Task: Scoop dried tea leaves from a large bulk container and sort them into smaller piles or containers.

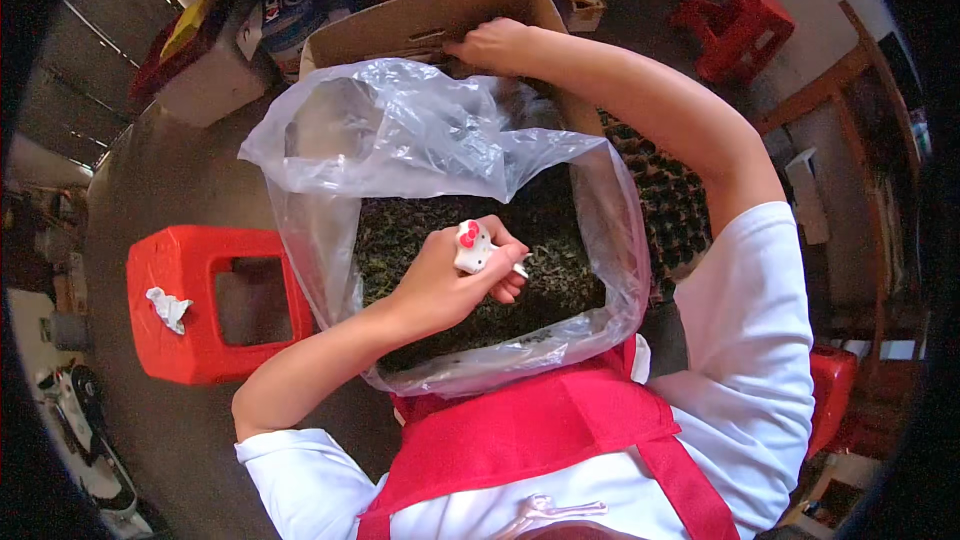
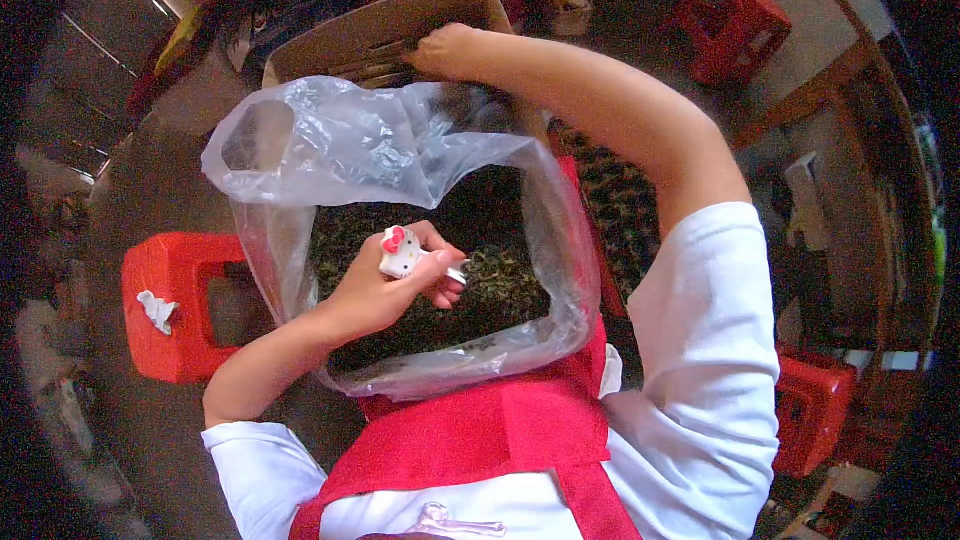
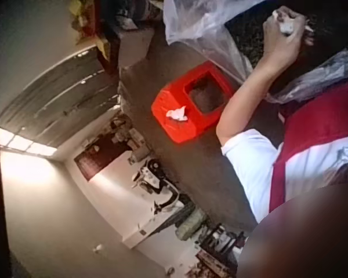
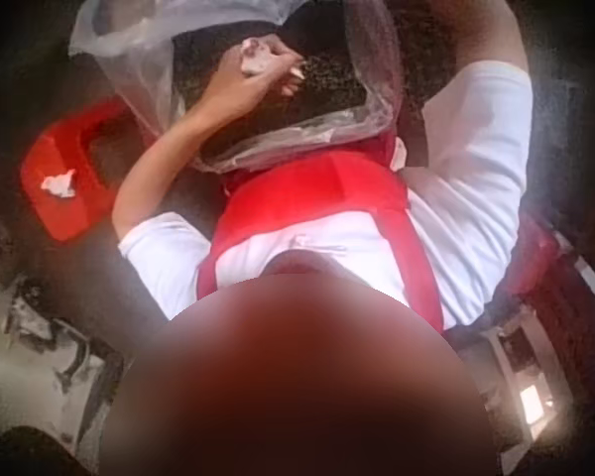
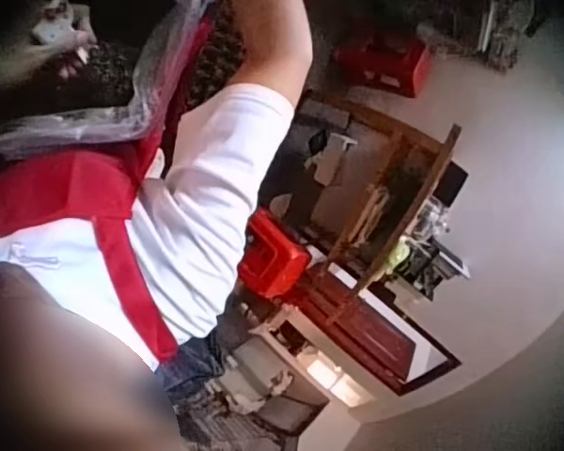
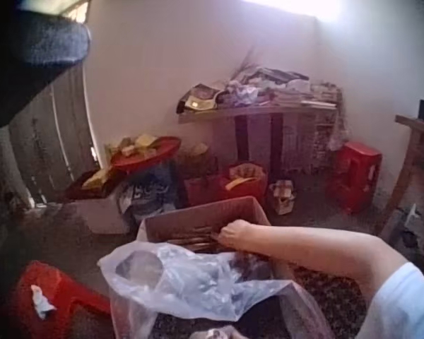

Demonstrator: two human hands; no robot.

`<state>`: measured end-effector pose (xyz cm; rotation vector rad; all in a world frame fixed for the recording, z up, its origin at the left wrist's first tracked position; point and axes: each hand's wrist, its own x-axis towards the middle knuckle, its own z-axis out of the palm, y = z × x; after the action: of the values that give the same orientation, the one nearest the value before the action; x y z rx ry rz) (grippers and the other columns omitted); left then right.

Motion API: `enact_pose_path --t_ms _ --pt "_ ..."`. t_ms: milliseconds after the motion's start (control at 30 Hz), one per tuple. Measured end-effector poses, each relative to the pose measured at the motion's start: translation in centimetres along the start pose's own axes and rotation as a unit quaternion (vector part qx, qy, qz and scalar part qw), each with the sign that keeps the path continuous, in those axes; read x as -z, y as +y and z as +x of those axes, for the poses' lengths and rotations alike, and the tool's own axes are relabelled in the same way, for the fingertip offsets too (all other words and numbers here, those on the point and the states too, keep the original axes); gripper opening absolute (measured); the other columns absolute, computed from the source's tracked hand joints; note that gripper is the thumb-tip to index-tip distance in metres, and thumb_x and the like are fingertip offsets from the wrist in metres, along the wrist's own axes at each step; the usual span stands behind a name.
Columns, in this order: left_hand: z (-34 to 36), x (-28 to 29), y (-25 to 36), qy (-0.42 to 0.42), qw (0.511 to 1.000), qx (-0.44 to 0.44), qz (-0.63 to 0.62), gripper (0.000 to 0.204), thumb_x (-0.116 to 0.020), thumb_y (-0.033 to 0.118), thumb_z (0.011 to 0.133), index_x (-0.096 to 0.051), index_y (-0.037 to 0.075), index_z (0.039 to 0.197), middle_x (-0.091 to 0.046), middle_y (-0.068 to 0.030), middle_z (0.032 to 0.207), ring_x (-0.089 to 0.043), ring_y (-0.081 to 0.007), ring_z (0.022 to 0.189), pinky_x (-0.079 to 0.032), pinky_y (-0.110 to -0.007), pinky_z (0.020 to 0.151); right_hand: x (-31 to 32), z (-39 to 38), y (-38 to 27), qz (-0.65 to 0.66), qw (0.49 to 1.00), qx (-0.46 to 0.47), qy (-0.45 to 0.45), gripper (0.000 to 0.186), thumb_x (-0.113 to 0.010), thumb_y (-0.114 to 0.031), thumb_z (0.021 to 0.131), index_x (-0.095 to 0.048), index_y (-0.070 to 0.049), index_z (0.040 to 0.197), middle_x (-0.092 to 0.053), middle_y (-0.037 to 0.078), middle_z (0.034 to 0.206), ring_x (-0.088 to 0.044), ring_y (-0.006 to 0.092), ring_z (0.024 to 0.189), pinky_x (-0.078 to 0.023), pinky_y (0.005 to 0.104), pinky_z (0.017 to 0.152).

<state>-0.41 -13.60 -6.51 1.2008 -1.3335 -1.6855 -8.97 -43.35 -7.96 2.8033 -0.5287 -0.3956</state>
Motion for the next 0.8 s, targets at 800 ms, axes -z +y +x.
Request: enact_pose_path --t_ms 800 --pt "-4.6 0.9 -0.6 0.106 0.991 -0.064 -0.050 0.025 -0.054 0.020 0.098 -0.059 -0.004 0.103 -0.067 -0.0131 0.086 -0.067 -0.0160 0.075 -0.056 -0.027 0.064 5.1 -6.0 -0.8 0.538 0.791 -0.088 0.278 0.042 -0.056 0.005 0.078 -0.051 -0.009 0.117 -0.060 0.012 0.110 -0.062 0.0195 0.103 -0.055 0.0398 0.076"
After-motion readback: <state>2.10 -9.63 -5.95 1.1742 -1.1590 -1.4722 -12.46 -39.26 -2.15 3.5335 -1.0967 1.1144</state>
